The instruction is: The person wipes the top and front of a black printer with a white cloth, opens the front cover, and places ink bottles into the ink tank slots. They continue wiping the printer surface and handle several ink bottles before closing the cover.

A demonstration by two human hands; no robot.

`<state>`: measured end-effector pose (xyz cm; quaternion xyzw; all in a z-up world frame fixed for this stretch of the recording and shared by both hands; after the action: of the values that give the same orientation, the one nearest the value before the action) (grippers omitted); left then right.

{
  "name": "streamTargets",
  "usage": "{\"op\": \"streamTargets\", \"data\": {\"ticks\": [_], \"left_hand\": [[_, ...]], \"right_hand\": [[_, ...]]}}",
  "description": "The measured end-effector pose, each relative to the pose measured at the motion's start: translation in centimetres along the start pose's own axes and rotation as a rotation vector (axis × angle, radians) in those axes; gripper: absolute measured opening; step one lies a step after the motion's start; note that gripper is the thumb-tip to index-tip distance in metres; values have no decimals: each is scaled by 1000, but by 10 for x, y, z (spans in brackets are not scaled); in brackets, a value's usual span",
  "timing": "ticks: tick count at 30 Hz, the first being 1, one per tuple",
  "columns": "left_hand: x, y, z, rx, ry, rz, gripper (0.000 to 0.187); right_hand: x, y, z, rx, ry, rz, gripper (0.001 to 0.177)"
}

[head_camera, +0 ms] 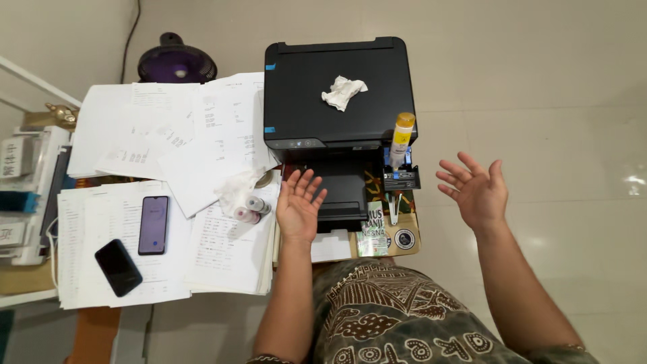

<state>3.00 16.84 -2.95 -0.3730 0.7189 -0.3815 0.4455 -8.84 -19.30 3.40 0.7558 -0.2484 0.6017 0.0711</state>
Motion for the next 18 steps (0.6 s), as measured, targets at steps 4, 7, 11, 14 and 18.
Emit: {"op": "streamTargets", "data": {"ticks": [4,7,11,14,18], "left_hand": [[10,-6,-4,1,-42,33,44],[20,-7,-9,-36,-70,59,44],[42,1,-22,-117,-87,146,44],[65,11,-33,-202,-103,260,41],[90,15,-31,-310,-136,443,36]], "right_hand": [[9,11,16,53,10,14,88],[7,19,21,92,3,16,86],[-1,28,26,130,-18,20,80],[-8,21,19,238,100,-123,68],[-29,-25,-12,594,115,-422,59]]}}
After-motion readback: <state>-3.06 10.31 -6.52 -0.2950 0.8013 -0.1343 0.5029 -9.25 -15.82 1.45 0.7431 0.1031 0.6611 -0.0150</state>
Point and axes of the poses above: each hand's wrist, its own z-axis towards the middle knuckle, its own y-axis out of the back of the hand, x = y × z, the point moved 6 cm from there along z, towards the middle knuckle, and after that the axes turned 9 degrees about -z, right-handed, at the moved point
